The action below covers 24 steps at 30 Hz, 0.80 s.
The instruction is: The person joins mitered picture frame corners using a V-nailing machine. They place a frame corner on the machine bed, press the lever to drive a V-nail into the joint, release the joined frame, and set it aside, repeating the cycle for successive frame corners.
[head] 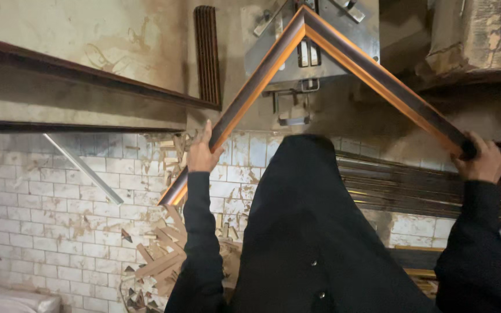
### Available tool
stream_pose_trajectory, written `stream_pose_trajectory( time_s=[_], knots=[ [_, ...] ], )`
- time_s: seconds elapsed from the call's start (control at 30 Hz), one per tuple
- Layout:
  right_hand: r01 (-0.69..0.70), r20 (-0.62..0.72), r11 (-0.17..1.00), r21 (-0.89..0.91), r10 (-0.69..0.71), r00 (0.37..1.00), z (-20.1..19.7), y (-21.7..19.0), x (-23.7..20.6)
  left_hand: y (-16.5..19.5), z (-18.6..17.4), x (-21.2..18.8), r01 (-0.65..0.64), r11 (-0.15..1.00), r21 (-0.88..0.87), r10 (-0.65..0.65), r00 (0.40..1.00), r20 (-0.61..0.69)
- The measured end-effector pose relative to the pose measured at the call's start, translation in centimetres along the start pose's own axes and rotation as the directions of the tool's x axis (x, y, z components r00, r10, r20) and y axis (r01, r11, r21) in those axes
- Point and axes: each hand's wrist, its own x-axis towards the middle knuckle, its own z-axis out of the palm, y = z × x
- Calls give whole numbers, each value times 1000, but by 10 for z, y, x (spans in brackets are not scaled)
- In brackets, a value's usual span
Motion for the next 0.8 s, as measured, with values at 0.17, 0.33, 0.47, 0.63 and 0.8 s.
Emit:
stream_pose_trajectory(
  time_s=[0.17, 0.33, 0.47, 0.63, 0.8],
  knots=[
    [-41, -14, 997, -73, 40, 999, -5, 4, -64, -10, 5, -56, 94, 996, 14, -94, 995, 33],
    [-41, -55, 995, 90, 46, 997, -21, 19, -132, 9, 4, -80, -52, 984, -171, 39, 996, -79],
    [-147, -18, 974, 175, 153, 988, -31, 32, -192, 59, 7, -73, -154, 934, -321, 119, 985, -125],
    [-271, 32, 948, 169, 269, 963, -27, 48, -257, 110, 4, -85, -430, 795, -427, 313, 895, -319],
    [-315, 55, 933, 176, 310, 949, -17, 55, -305, 142, 9, -131, -544, 725, -422, 298, 801, -520]
  ],
)
